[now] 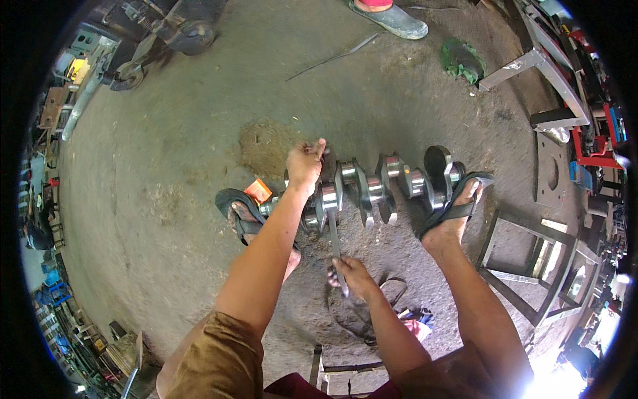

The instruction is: The person sits on the floor and uses a metal file to scrape and clean the surfaces of a crankshaft held between their feet. They repeatedly file different journals and then wipe the crankshaft with a cloth.

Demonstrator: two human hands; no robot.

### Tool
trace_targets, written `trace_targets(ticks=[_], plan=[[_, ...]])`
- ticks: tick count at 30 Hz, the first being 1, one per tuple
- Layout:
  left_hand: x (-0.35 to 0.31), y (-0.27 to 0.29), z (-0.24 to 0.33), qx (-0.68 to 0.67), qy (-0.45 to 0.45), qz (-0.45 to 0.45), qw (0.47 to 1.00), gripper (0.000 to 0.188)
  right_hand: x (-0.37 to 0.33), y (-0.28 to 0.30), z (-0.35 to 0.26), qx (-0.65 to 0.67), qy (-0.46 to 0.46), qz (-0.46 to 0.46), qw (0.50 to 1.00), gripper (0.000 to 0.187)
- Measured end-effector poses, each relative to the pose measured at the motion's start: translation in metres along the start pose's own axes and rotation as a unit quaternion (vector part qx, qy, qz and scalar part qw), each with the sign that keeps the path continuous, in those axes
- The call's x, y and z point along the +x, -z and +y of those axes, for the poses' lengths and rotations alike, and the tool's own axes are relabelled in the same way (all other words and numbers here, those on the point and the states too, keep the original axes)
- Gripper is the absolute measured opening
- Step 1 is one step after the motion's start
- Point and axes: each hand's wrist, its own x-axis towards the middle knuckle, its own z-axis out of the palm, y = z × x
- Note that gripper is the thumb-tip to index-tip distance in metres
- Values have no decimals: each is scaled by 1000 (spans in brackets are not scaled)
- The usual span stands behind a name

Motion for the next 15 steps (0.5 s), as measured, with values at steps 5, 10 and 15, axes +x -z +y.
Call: trace_targets(ticks=[5,10,15], plan=[[-40,18,61,-29,-137,-13,990,25,-25,0,23,47,-8,-1,999,31],[-80,35,121,-38,-242,-37,969,29,16,-19,-19,79,24,-7,997,30],[-212,44,110,41,-144,8,989,18,39,-23,-42,66,119,43,990,28]])
